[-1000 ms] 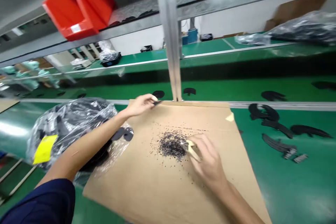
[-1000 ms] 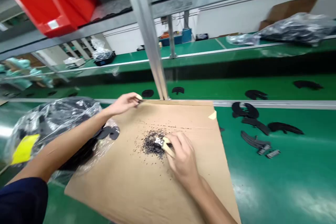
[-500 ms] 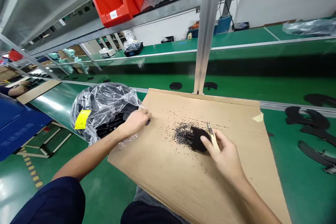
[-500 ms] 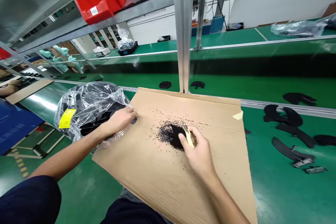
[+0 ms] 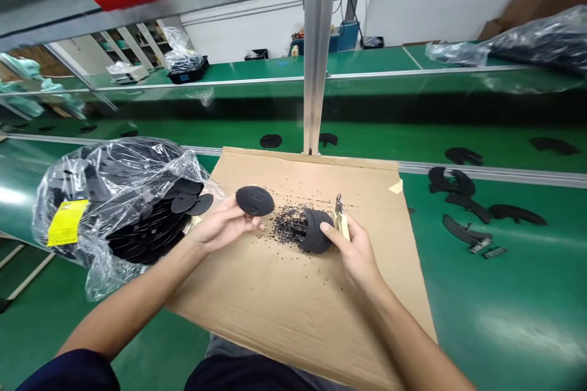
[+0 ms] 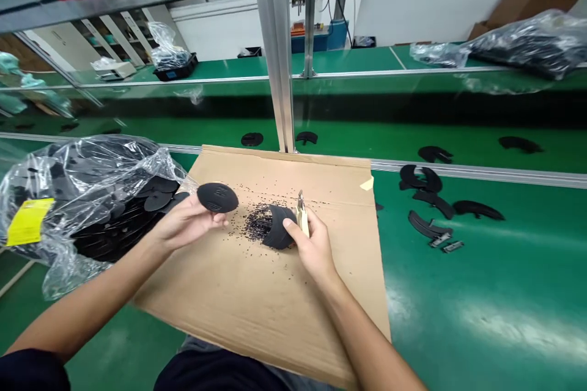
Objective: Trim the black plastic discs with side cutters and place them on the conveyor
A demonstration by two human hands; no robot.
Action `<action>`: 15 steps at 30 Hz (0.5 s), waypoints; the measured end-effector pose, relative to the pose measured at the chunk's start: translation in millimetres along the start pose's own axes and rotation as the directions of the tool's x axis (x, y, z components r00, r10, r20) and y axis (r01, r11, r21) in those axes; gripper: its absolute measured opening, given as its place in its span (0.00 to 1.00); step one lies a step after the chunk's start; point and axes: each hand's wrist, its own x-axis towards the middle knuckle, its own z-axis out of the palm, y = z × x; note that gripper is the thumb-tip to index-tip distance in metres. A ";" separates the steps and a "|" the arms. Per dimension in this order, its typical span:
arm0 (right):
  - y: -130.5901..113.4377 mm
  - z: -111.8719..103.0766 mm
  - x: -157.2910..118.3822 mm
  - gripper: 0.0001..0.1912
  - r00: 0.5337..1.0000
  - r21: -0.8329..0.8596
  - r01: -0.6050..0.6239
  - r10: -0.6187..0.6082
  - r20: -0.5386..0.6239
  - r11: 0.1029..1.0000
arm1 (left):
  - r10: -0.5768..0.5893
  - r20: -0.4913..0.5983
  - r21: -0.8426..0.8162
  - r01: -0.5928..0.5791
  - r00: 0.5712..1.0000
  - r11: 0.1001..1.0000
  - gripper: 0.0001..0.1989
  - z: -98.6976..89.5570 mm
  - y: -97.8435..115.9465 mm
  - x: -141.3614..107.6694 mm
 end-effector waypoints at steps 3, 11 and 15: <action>1.0 -1.1 -0.3 0.18 1.000 0.021 -0.010 0.010 -0.025 1.000 | -0.089 0.024 -0.189 0.092 0.996 0.978 0.12 25.5 -14.7 16.3; -4.4 -1.3 -4.4 0.14 1.000 -0.062 0.007 -0.008 -0.016 0.998 | 0.078 0.040 0.057 -0.080 0.996 0.995 0.18 51.6 -30.2 31.6; -6.7 0.0 -6.7 0.12 0.999 -0.165 0.051 -0.053 -0.009 0.985 | 0.141 0.072 0.188 -0.152 0.987 0.970 0.15 54.3 -48.4 26.3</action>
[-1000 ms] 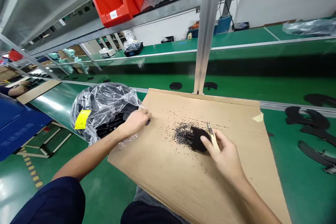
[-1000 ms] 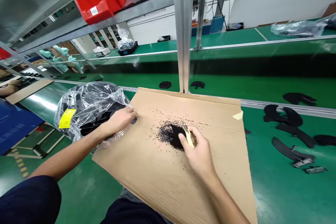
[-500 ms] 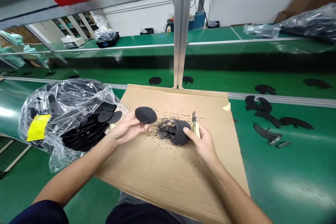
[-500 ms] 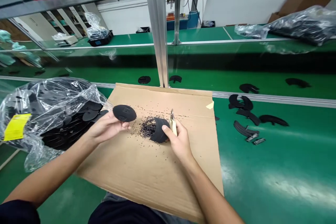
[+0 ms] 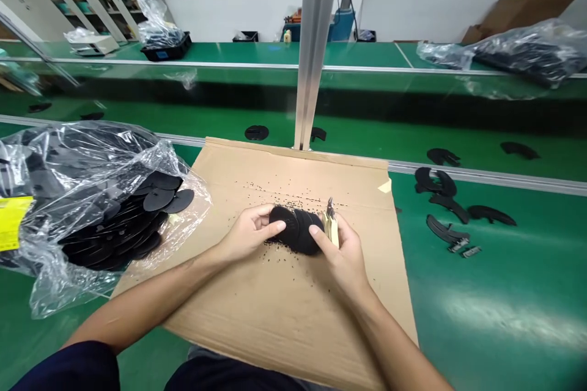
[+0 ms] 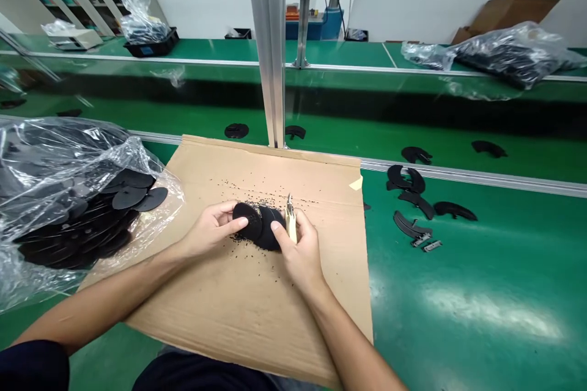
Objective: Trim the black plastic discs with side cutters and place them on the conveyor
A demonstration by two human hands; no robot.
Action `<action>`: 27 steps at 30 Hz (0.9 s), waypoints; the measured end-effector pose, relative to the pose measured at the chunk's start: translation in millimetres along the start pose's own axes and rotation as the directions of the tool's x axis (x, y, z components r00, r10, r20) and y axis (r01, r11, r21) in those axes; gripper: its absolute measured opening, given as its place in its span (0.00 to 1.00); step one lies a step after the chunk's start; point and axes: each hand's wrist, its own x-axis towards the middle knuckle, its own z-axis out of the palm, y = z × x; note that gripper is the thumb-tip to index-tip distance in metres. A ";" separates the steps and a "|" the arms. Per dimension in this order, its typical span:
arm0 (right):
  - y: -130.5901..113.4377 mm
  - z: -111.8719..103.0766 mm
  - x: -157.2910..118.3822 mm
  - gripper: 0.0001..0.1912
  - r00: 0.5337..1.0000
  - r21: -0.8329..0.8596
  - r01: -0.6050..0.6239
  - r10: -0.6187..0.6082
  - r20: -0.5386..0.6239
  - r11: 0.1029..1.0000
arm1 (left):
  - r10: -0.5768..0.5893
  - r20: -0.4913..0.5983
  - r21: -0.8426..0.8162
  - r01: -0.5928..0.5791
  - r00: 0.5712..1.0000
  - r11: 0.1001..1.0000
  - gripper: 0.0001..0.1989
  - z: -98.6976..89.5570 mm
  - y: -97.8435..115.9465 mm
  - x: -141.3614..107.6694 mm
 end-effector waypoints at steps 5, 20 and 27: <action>0.3 2.2 -2.9 0.13 0.999 -0.069 0.002 0.001 0.037 0.998 | 0.056 -0.028 0.152 -0.051 0.998 0.987 0.17 0.2 -12.7 -10.1; -0.3 7.9 -7.1 0.15 0.999 -0.114 -0.041 0.044 0.029 0.993 | 0.299 0.025 0.511 -0.269 0.954 0.817 0.22 -2.3 -5.7 -14.2; -0.1 8.7 -7.2 0.15 0.998 -0.084 -0.052 0.055 0.027 0.995 | 0.065 0.013 0.188 -0.066 0.998 0.980 0.16 0.2 -10.8 -13.4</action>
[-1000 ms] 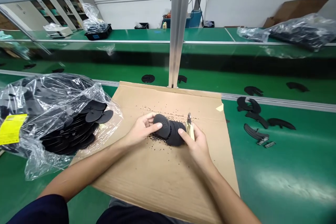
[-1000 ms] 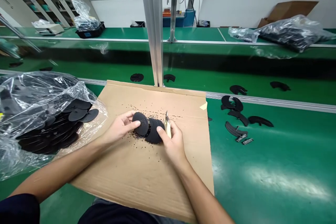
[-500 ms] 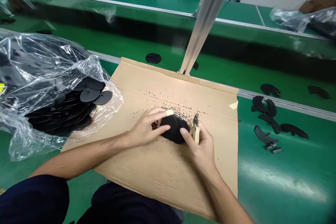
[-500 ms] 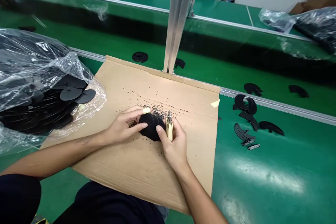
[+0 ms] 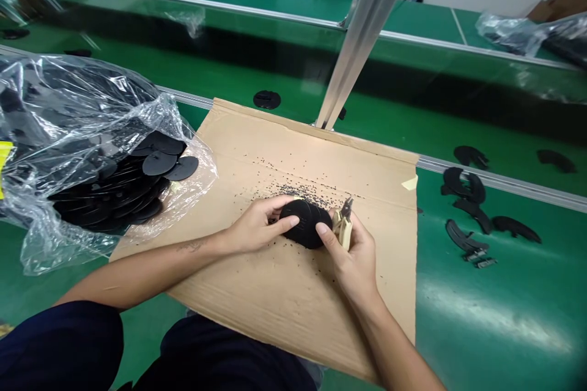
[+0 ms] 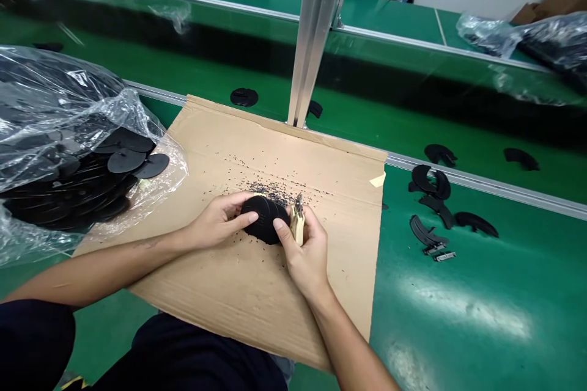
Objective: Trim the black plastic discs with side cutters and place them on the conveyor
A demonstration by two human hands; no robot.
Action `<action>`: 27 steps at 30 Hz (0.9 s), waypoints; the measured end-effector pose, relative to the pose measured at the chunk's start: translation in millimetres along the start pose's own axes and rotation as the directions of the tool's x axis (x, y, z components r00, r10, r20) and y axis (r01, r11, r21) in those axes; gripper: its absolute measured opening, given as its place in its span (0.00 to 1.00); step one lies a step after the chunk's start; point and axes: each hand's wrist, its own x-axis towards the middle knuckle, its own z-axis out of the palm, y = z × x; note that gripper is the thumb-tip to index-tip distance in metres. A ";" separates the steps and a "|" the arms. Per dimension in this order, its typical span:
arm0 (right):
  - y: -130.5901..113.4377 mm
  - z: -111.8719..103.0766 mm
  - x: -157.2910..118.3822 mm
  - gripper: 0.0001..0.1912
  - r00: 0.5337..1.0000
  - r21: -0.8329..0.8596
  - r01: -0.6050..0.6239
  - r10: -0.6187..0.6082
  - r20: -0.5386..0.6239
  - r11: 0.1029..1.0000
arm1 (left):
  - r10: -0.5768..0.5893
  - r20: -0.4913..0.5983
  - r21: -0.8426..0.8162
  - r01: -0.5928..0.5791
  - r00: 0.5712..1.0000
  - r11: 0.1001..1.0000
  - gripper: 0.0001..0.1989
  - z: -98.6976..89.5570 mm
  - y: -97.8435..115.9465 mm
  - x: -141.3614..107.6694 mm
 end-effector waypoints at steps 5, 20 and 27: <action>0.4 -0.6 -0.3 0.15 1.000 -0.025 0.008 -0.008 0.014 1.000 | -0.026 0.036 -0.104 0.030 0.999 0.994 0.15 0.7 -0.2 0.4; -2.0 -5.7 -0.9 0.02 0.919 -0.204 0.383 -0.348 0.187 0.901 | 0.243 0.073 0.270 -0.254 0.967 0.929 0.16 -5.2 8.7 -4.2; 0.5 -4.3 -2.6 0.04 0.906 -0.163 0.412 -0.383 0.179 0.897 | 0.218 0.018 0.192 -0.218 0.976 0.957 0.12 -4.4 4.8 -1.3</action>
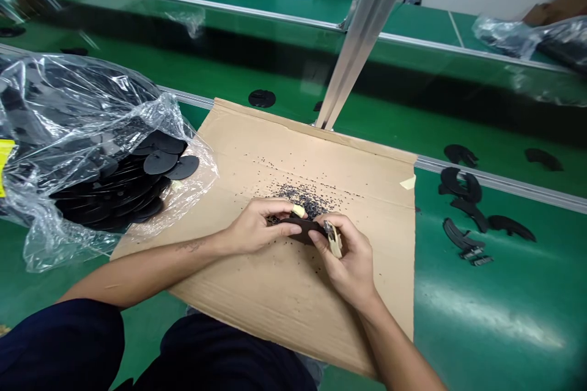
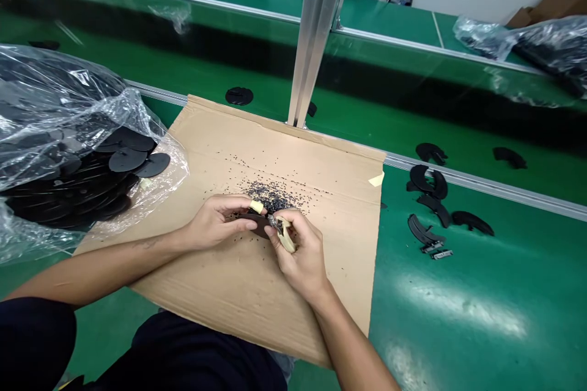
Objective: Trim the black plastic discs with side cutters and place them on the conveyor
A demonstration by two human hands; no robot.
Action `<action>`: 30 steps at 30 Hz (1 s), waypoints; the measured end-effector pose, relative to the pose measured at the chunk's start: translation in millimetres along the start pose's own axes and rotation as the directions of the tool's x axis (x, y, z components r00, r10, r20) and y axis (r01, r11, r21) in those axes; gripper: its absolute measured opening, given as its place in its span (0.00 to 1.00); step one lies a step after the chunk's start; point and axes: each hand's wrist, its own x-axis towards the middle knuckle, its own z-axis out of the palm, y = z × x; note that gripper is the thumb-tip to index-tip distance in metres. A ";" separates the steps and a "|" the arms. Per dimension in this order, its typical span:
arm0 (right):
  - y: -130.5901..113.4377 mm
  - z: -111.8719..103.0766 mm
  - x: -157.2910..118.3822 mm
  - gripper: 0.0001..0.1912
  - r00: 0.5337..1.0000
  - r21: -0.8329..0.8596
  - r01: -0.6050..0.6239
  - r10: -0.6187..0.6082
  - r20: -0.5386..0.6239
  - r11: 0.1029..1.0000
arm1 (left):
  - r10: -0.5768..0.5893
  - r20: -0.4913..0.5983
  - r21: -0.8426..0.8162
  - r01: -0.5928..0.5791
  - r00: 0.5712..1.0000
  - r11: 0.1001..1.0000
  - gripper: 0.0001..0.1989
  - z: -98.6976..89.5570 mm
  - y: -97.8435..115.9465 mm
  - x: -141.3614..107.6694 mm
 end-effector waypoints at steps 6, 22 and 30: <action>-1.4 -2.7 3.2 0.09 0.991 -0.061 0.120 -0.117 0.065 0.991 | 0.196 -0.019 0.153 -0.191 0.980 0.970 0.11 -4.5 1.8 1.3; 0.4 1.0 -0.5 0.10 0.962 -0.154 0.269 -0.256 0.097 0.951 | 0.437 0.026 0.204 -0.433 0.899 0.878 0.11 -4.0 3.7 0.9; 1.0 5.8 -3.2 0.09 0.973 -0.168 0.230 -0.220 0.077 0.959 | 0.452 0.059 0.220 -0.453 0.890 0.864 0.13 -2.7 4.4 2.0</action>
